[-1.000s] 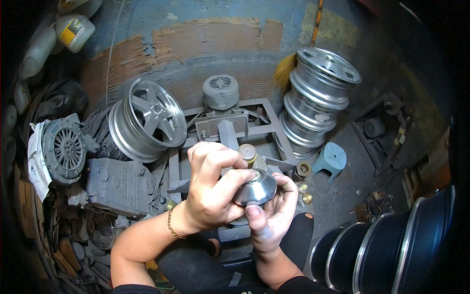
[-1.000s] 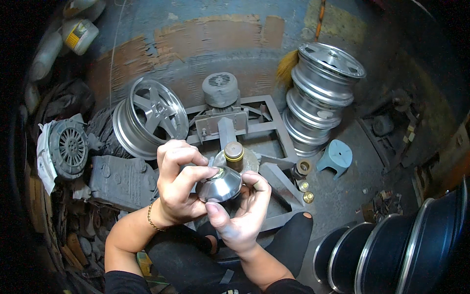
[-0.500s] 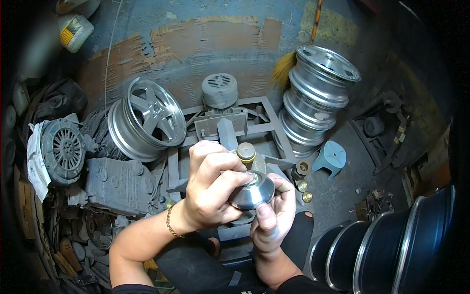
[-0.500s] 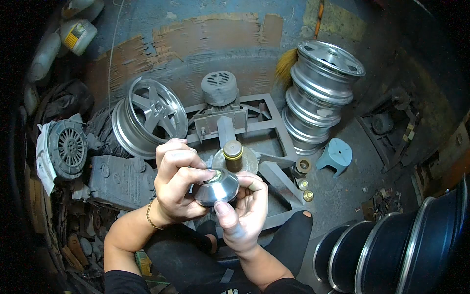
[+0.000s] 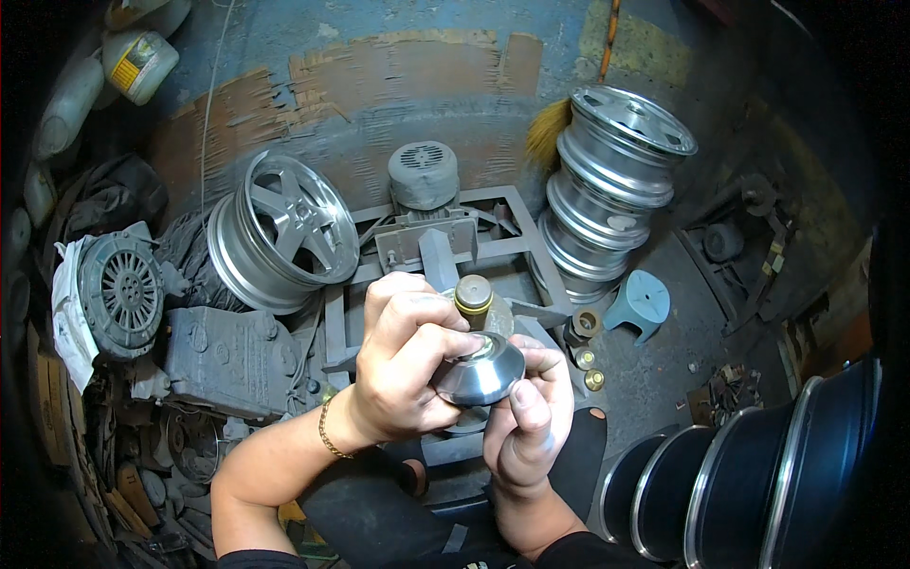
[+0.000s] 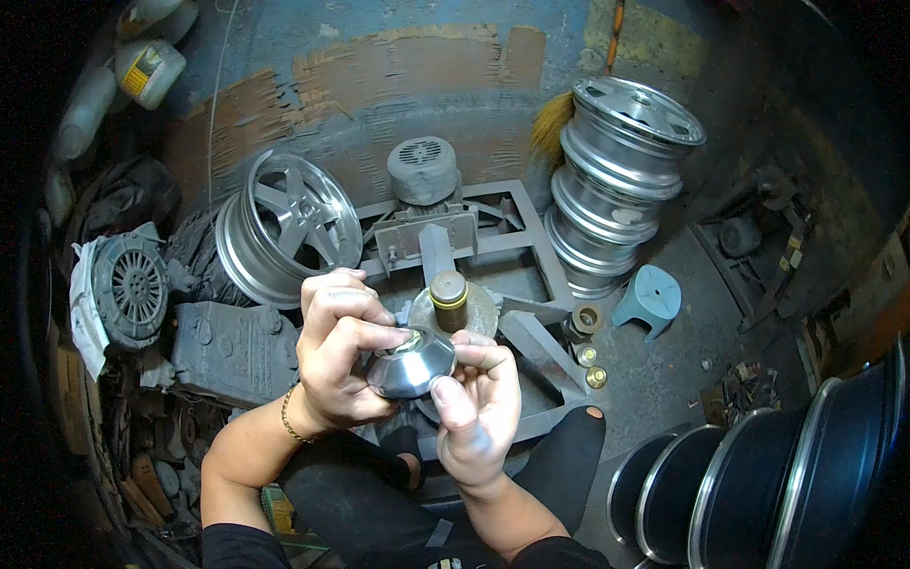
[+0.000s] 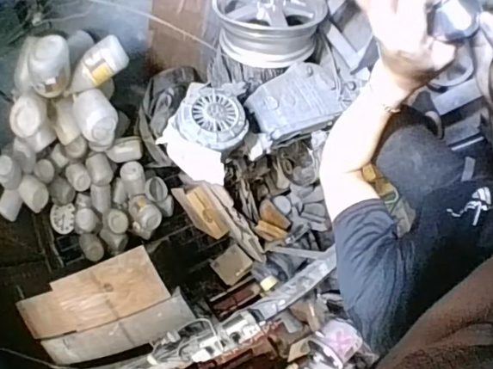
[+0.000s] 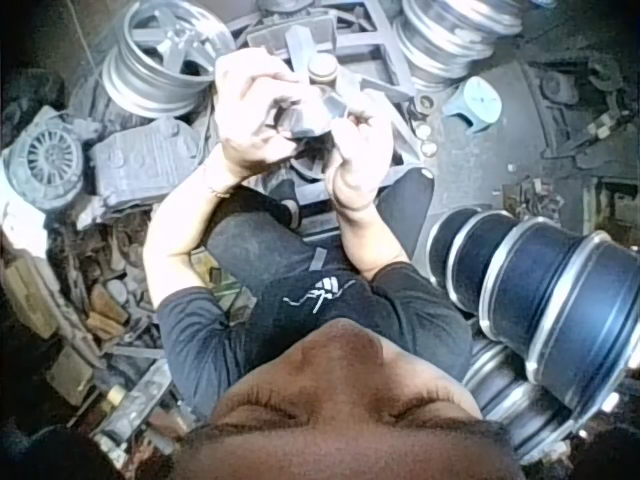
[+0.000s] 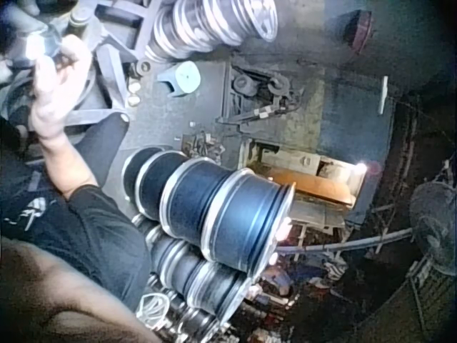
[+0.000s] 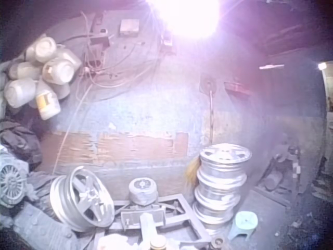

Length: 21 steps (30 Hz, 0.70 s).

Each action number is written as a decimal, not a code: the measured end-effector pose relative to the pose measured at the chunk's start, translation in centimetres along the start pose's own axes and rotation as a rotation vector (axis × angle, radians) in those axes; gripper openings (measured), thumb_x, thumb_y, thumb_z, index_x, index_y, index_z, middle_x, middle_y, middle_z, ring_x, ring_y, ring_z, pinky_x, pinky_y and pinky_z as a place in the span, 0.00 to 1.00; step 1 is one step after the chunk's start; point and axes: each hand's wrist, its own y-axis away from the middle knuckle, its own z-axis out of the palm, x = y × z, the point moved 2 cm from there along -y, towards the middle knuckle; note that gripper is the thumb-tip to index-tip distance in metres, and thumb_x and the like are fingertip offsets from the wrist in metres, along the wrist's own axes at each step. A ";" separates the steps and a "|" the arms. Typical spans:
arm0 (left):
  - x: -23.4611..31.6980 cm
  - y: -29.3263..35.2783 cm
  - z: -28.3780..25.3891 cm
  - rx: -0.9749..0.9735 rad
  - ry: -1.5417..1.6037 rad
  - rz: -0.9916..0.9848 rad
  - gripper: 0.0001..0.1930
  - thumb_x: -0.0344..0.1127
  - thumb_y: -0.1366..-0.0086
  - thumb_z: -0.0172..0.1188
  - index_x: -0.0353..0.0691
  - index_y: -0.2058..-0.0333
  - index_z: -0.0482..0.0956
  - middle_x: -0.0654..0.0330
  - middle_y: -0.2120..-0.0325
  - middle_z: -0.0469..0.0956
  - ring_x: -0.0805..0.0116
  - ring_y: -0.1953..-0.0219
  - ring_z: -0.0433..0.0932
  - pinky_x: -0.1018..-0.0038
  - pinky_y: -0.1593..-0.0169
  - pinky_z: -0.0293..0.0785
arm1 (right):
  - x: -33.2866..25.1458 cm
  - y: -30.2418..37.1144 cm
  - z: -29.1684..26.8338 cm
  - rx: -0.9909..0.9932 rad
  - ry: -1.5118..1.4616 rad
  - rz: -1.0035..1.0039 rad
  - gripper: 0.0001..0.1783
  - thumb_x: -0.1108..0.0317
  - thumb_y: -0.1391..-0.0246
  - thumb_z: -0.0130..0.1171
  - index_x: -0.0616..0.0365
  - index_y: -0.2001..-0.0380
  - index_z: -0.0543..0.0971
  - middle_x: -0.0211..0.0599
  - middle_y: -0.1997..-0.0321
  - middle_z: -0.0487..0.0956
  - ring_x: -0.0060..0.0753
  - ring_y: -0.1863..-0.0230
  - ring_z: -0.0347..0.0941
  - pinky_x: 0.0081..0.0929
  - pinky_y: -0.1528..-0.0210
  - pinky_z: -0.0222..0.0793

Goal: The person assembles small mechanical components on a bench-mounted machine. They place a metal cap onto a central spindle, wipe it with a white cloth, and then wrap a yellow tape around the spindle. The person handles the parts by hand and uses a cloth for cleaning.

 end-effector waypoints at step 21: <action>-0.9 0.6 -0.1 -0.015 0.036 0.056 0.22 0.51 0.56 0.74 0.41 0.70 0.80 0.59 0.67 0.72 0.58 0.60 0.70 0.56 0.51 0.72 | 0.3 0.1 -0.1 0.051 -0.277 0.142 0.12 0.77 0.45 0.57 0.65 0.56 0.72 0.41 0.48 0.73 0.24 0.52 0.70 0.25 0.44 0.64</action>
